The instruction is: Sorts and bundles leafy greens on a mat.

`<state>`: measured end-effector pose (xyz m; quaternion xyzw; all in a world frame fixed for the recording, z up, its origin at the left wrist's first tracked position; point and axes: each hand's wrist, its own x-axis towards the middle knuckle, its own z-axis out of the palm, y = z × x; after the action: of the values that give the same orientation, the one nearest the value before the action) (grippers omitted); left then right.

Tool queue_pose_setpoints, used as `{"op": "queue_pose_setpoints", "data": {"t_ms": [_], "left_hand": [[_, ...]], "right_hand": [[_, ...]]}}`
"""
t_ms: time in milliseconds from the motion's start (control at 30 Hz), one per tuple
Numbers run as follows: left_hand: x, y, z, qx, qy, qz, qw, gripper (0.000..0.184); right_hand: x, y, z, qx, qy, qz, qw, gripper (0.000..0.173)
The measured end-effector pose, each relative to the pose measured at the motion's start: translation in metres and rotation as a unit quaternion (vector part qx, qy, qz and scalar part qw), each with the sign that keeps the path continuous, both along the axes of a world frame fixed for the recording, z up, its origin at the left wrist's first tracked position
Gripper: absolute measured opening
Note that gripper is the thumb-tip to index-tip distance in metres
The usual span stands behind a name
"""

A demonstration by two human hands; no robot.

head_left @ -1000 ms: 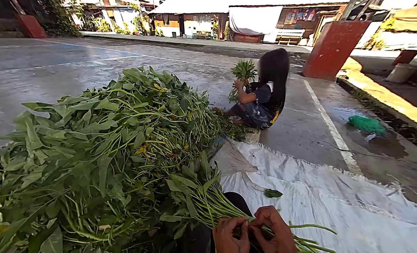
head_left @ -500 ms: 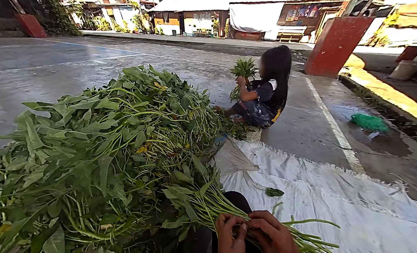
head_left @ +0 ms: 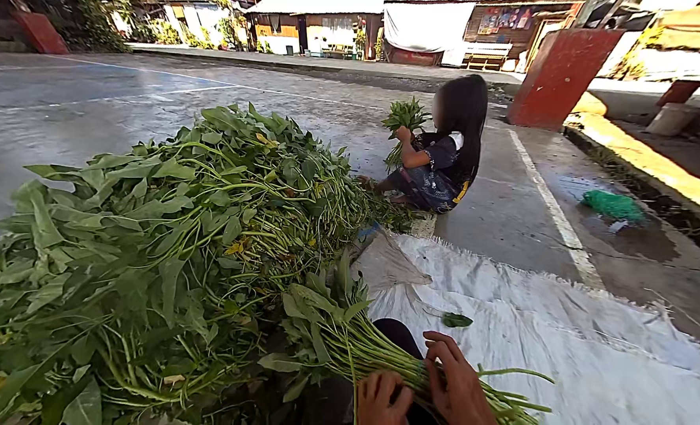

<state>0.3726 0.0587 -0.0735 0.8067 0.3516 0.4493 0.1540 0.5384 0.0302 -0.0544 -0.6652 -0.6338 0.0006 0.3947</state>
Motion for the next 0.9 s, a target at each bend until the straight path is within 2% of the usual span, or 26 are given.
{"op": "queue_pose_setpoints", "data": {"t_ms": [33,100,200,267,400,500,667,900], "left_hand": [[-0.003,0.002,0.002,0.025,0.042,-0.014,0.999,0.015],[-0.013,0.003,0.024,0.018,0.094,-0.055,0.994,0.014],[-0.041,0.003,0.068,0.045,0.115,-0.077,0.989,0.032],[-0.066,0.015,0.076,0.088,0.166,-0.077,0.979,0.037],[-0.097,0.052,0.033,0.152,0.243,-0.102,0.953,0.035],[-0.100,0.063,0.015,0.197,0.249,-0.134,0.939,0.021],[-0.090,0.065,0.016,0.218,0.208,-0.164,0.939,0.018],[-0.048,0.054,0.020,0.228,0.145,-0.111,0.956,0.014]], "right_hand": [[0.000,0.000,-0.001,-0.014,0.004,-0.003,1.000,0.005],[0.002,-0.002,0.001,-0.040,0.019,0.004,0.999,0.011],[0.009,-0.001,0.008,-0.086,0.067,0.023,0.994,0.037],[0.009,-0.001,0.009,-0.107,0.082,0.024,0.991,0.039],[0.006,0.002,0.010,-0.114,0.080,0.041,0.989,0.037],[0.006,0.005,0.009,-0.107,0.069,0.043,0.991,0.037],[0.009,0.004,0.004,-0.102,0.053,0.039,0.993,0.035],[0.003,0.006,0.006,-0.113,0.053,0.038,0.991,0.034]]}}
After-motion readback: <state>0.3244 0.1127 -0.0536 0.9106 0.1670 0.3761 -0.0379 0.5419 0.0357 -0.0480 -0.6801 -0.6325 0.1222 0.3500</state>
